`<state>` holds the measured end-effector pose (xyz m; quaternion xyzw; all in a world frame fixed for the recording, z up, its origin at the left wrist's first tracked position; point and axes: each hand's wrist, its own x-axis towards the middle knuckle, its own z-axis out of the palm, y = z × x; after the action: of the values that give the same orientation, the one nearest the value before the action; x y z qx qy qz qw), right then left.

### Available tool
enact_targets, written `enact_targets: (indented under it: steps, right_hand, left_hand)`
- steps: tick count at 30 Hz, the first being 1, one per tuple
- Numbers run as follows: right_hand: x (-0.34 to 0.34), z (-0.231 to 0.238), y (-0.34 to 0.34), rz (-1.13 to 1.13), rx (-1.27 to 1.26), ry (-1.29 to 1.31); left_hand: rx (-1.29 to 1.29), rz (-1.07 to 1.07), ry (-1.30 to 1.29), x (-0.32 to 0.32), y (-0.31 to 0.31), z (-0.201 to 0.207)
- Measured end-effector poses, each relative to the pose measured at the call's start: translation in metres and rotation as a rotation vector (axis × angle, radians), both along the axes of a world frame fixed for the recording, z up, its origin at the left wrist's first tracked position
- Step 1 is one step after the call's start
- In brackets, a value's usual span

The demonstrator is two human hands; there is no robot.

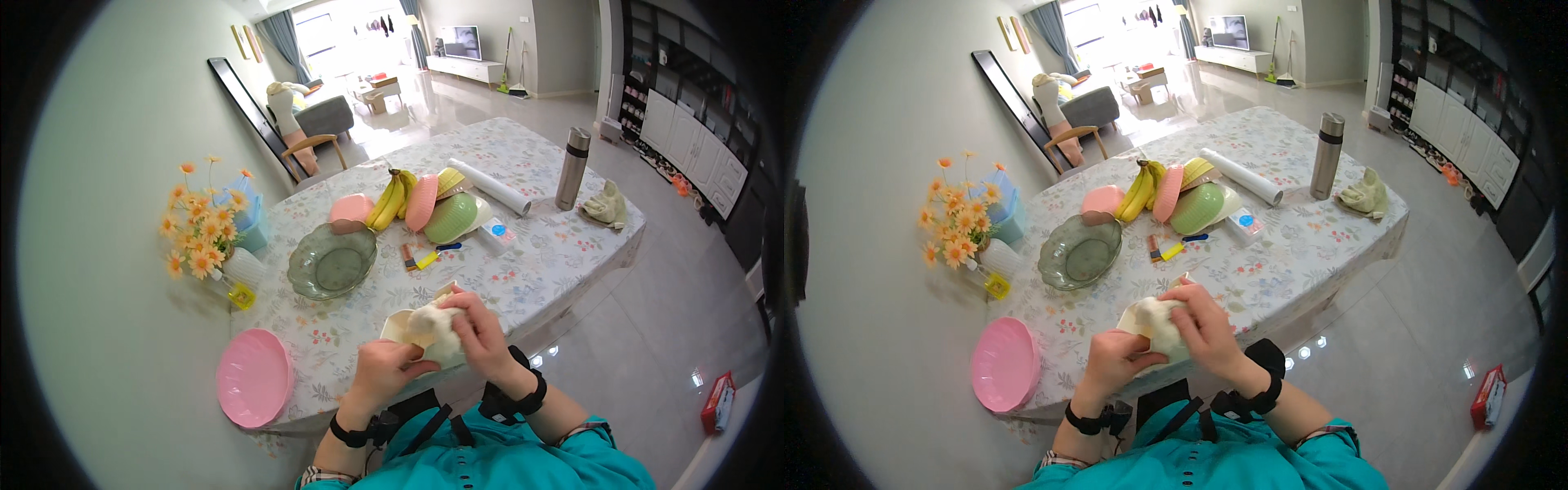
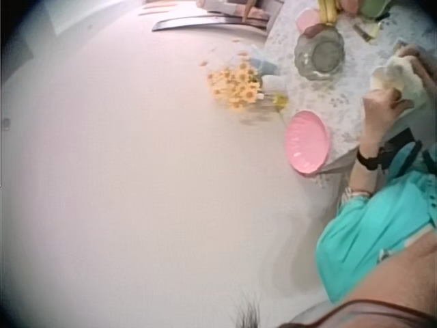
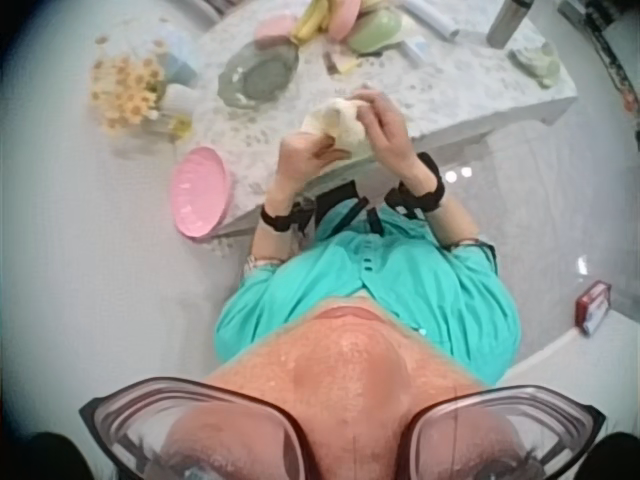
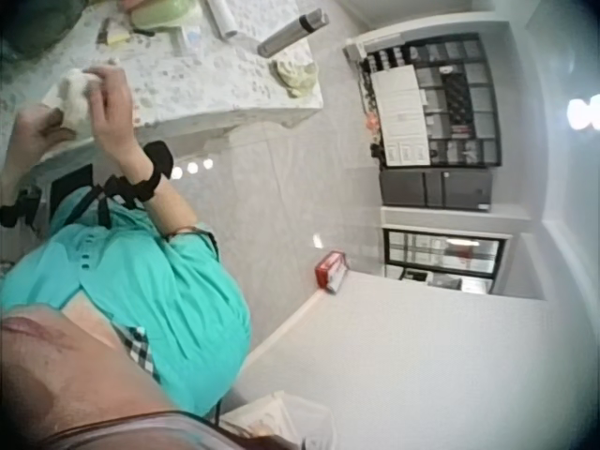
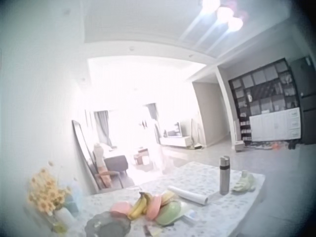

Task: The person wipes a small white plastic container, a glass plate, and a pink plastic bowl using a cloth.

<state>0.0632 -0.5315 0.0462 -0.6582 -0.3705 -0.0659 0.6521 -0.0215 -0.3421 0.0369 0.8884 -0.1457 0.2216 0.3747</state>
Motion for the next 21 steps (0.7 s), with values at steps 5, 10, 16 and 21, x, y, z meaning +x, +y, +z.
enact_targets:
  steps: [5,10,16,21]
  right_hand:
    - [-0.018,-0.006,0.014,0.051,0.024,-0.182]
    - [-0.024,-0.031,0.017,-0.007,0.015,-0.353]
    - [-0.013,-0.03,0.023,-0.009,0.075,-0.215]
    - [0.017,-0.04,0.029,0.04,0.169,0.153]
  left_hand:
    - [0.027,0.065,0.012,0.002,-0.02,-0.013]
    - [-0.327,0.143,-0.008,0.003,-0.029,-0.018]
    - [-0.558,0.154,-0.091,0.009,-0.03,-0.024]
    - [-0.367,0.251,-0.016,0.001,-0.025,-0.03]
